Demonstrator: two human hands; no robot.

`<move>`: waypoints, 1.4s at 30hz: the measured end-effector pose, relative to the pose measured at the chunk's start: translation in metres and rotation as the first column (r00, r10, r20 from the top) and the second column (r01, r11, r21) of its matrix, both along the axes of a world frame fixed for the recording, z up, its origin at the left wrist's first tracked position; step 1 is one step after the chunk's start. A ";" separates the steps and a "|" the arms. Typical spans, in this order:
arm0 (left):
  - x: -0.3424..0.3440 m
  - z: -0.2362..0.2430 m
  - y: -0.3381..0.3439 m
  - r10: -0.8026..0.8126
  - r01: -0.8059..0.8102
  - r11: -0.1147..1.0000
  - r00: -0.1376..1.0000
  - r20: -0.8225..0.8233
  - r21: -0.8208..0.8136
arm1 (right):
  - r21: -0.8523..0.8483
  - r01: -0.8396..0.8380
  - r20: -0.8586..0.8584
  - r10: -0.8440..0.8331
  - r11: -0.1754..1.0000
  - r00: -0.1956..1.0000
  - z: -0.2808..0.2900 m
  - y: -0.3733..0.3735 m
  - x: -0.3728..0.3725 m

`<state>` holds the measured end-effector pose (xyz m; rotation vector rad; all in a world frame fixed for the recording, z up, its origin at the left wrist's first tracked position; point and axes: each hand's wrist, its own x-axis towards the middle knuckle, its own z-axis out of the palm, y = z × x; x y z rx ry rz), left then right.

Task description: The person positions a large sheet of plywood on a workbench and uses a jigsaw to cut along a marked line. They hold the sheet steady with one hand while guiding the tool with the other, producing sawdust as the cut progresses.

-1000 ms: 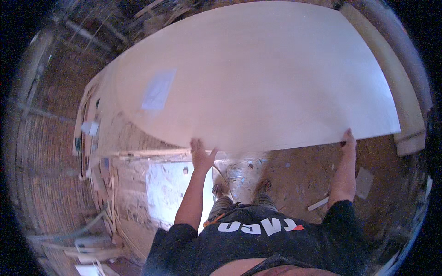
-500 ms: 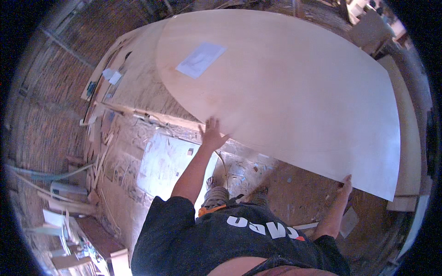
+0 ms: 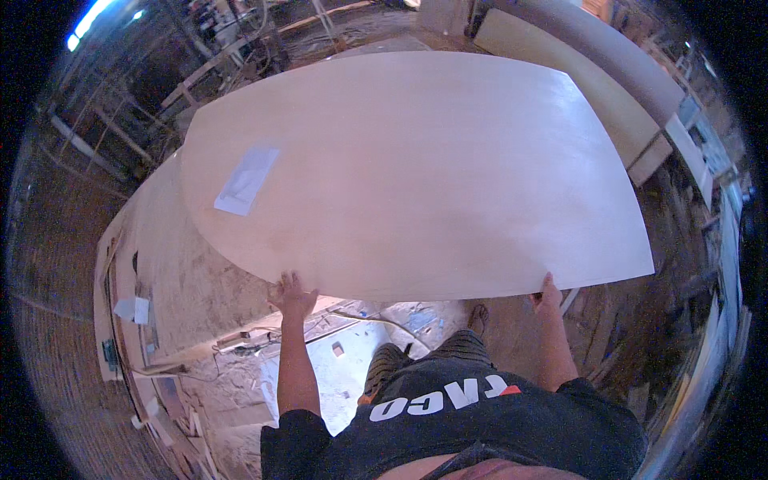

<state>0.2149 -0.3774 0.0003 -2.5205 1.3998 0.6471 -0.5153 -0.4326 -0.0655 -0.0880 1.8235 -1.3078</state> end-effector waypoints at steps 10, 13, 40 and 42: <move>0.082 0.042 0.070 0.203 -0.155 0.877 0.977 0.059 -0.454 | -0.039 -0.050 0.562 0.063 0.998 0.825 0.017 0.238 0.288; 0.027 0.038 0.091 0.096 -0.202 0.727 0.976 -0.194 -0.657 | 0.057 -0.620 0.397 0.552 0.783 0.733 0.036 0.289 0.287; -0.132 0.016 0.159 0.050 -0.048 0.962 0.999 0.000 -0.268 | 0.595 0.039 -0.667 0.466 0.803 0.581 0.079 0.334 -0.168; -0.135 0.012 0.151 0.050 -0.055 0.957 0.998 -0.025 -0.286 | 0.578 0.058 -0.672 0.435 0.814 0.599 0.083 0.362 -0.151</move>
